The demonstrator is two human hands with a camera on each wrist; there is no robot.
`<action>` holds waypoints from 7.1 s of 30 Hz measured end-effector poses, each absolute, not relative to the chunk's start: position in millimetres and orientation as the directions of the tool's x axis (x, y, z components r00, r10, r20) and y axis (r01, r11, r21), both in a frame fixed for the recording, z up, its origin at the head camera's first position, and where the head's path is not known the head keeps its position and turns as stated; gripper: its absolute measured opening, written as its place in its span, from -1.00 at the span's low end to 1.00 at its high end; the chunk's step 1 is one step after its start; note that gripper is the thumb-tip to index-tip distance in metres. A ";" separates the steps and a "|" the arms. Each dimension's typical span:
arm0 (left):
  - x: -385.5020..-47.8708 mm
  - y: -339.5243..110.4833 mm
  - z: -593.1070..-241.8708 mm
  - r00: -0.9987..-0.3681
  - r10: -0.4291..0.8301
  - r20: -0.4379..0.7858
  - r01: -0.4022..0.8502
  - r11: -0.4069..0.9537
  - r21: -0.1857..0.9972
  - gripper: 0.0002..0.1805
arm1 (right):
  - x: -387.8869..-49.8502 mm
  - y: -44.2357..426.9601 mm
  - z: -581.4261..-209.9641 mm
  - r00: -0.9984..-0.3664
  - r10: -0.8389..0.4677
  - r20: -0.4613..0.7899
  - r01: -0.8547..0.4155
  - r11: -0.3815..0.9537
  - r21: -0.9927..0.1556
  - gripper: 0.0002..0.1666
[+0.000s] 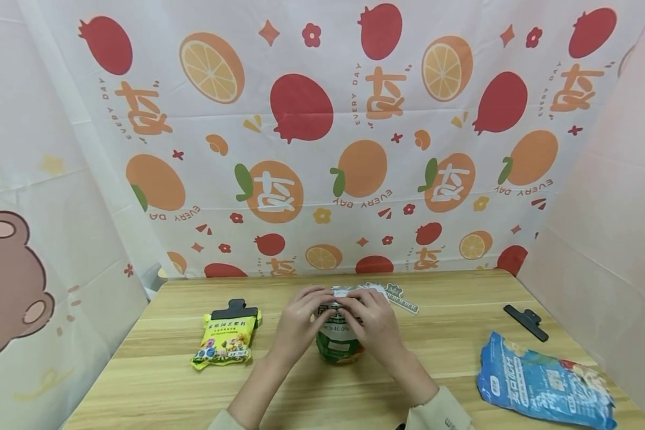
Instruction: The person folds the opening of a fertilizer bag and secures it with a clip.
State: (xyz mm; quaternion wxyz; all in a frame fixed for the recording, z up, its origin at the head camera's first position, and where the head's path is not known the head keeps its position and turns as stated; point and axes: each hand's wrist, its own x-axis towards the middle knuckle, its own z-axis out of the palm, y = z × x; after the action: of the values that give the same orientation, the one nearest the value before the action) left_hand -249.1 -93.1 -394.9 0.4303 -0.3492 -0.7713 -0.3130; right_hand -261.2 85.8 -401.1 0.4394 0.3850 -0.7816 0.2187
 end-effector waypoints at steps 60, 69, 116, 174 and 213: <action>-247.9 -102.6 -396.5 -0.698 0.166 0.696 0.666 0.507 0.547 -0.83 | -271.6 121.2 -410.7 -0.498 -0.215 0.840 -0.809 0.465 -0.360 -0.82; -243.5 -80.9 -388.9 -0.451 0.388 0.804 0.746 0.658 0.100 -0.74 | -262.2 119.7 -404.6 -0.689 -0.254 0.679 -0.706 0.447 -0.549 -0.88; -255.6 -104.3 -403.3 -0.713 0.176 0.678 0.675 0.430 0.599 -0.80 | -257.3 114.7 -388.8 -0.897 -0.100 0.431 -0.442 0.241 -0.864 -0.93; -265.1 -97.4 -393.2 -0.652 0.323 0.686 0.749 0.416 0.516 -0.84 | -271.0 107.9 -396.9 -0.544 -0.379 0.749 -0.791 0.529 -0.307 -0.78; -235.9 -104.7 -377.5 -0.918 0.209 0.337 0.381 0.231 0.895 -0.82 | -266.9 108.6 -405.1 -0.608 -0.275 0.744 -0.740 0.535 -0.407 -0.88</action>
State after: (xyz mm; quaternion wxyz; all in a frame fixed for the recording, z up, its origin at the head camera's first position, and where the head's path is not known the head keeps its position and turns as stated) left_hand -235.9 -104.7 -377.5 0.0728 -0.1887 -0.7810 -0.5909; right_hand -266.9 108.6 -405.1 0.3153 0.3105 -0.8174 0.3690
